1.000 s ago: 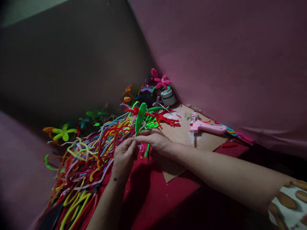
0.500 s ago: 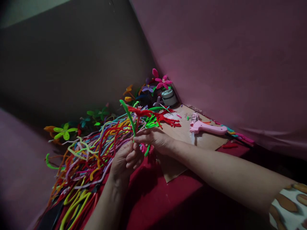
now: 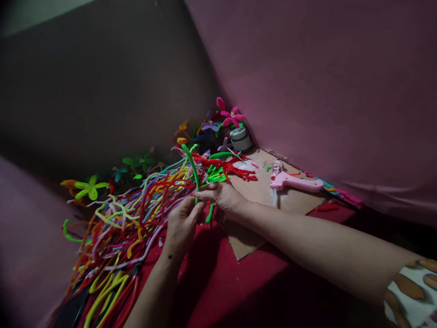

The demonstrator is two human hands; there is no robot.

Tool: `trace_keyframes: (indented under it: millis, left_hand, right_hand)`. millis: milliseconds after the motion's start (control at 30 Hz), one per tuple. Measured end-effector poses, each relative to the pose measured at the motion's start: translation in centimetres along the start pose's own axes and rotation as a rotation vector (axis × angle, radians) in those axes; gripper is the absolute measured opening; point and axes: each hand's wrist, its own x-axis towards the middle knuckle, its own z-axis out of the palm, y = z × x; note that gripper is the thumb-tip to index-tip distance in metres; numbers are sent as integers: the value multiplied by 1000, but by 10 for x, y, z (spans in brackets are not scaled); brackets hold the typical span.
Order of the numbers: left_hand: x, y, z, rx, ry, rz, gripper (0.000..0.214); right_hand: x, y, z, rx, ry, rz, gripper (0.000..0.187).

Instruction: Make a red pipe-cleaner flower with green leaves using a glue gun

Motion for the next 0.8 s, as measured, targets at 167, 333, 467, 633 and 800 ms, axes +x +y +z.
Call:
trace_keyframes:
  millis: [167,333,467,633,800]
  left_hand:
    - [-3,2,2,412,120,119,13]
    - [-4,3,5,414,115,130,19]
    - [-3,3,3,191,79,38,21]
    - [0,10,-2,-308,-72,-198,19]
    - [3,10,-10,-530,-163,-236,25]
  right_hand:
    - [-1,1,1,-1,59,1,18]
    - [-1,2,2,-40,59,-36,17]
    - [-1,3,0,-41,50,-75,17]
    - [-3,3,-2,-55,-54,36,23]
    - [-7,0,-2,-36,-275,19,24]
